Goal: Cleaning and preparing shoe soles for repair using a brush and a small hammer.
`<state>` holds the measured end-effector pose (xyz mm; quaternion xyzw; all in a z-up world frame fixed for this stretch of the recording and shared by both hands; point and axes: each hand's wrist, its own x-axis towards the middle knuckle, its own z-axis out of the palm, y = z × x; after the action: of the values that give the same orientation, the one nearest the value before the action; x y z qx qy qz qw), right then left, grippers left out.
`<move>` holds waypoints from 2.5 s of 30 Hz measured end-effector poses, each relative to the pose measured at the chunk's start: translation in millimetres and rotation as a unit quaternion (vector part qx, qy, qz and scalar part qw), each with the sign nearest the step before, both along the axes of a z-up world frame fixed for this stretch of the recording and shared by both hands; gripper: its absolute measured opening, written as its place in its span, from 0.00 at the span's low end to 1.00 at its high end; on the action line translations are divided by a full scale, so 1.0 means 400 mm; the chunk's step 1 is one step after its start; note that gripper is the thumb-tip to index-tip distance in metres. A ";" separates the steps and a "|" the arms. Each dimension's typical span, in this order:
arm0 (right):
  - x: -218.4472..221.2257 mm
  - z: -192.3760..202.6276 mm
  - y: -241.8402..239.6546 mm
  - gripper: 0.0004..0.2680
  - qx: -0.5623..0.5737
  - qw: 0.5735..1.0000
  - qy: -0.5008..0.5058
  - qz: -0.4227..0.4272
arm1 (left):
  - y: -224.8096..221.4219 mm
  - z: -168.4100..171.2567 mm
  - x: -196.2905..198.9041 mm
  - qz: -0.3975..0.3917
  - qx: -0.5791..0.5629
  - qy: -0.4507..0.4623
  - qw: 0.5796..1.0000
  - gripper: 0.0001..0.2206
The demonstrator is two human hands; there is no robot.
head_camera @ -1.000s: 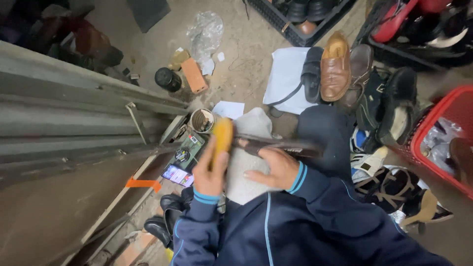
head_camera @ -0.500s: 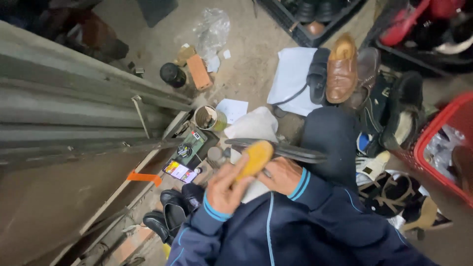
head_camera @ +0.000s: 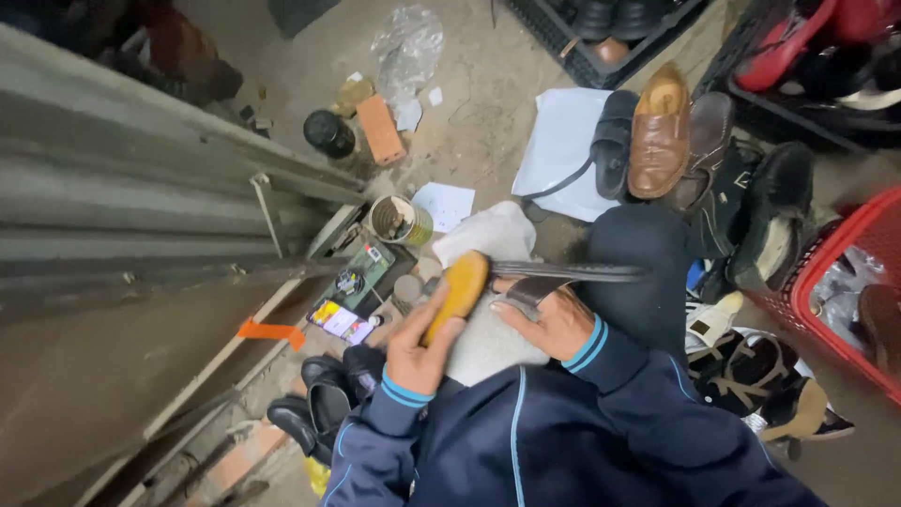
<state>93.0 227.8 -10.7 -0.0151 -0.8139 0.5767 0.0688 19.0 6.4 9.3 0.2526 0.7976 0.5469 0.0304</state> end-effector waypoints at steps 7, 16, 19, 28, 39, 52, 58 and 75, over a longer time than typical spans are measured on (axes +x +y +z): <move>-0.045 0.070 -0.016 0.14 0.154 0.977 0.117 0.087 | -0.080 0.085 0.013 -0.064 -0.135 -0.007 0.989 0.23; -0.033 -0.245 -0.020 0.14 0.270 0.953 0.126 0.052 | -0.121 0.073 0.069 -0.050 -0.111 -0.099 0.988 0.23; -0.076 -0.058 -0.016 0.15 0.037 0.991 -0.030 -0.128 | -0.118 0.074 0.075 -0.081 -0.130 -0.065 0.986 0.23; -0.081 0.032 -0.020 0.13 0.034 0.988 -0.030 -0.149 | -0.061 0.111 0.075 -0.075 -0.099 0.014 0.992 0.23; -0.085 0.017 -0.024 0.13 -0.109 0.989 -0.097 -0.036 | 0.018 0.019 0.008 0.031 -0.094 -0.018 0.995 0.23; -0.109 0.104 0.006 0.11 0.021 0.996 -0.073 0.055 | 0.011 0.017 -0.144 0.033 -0.175 0.055 0.982 0.20; -0.138 0.024 -0.021 0.09 0.392 0.902 0.158 0.089 | -0.047 0.001 -0.152 0.007 -0.165 0.038 0.986 0.22; 0.039 -0.088 -0.014 0.33 0.309 0.944 -0.034 -0.109 | -0.064 -0.122 -0.109 -0.022 -0.270 0.120 0.955 0.18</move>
<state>108.6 222.3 -45.9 -0.1007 -0.9475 0.2847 0.1049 -24.7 -19.1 -39.5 0.3160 0.9077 0.2756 0.0138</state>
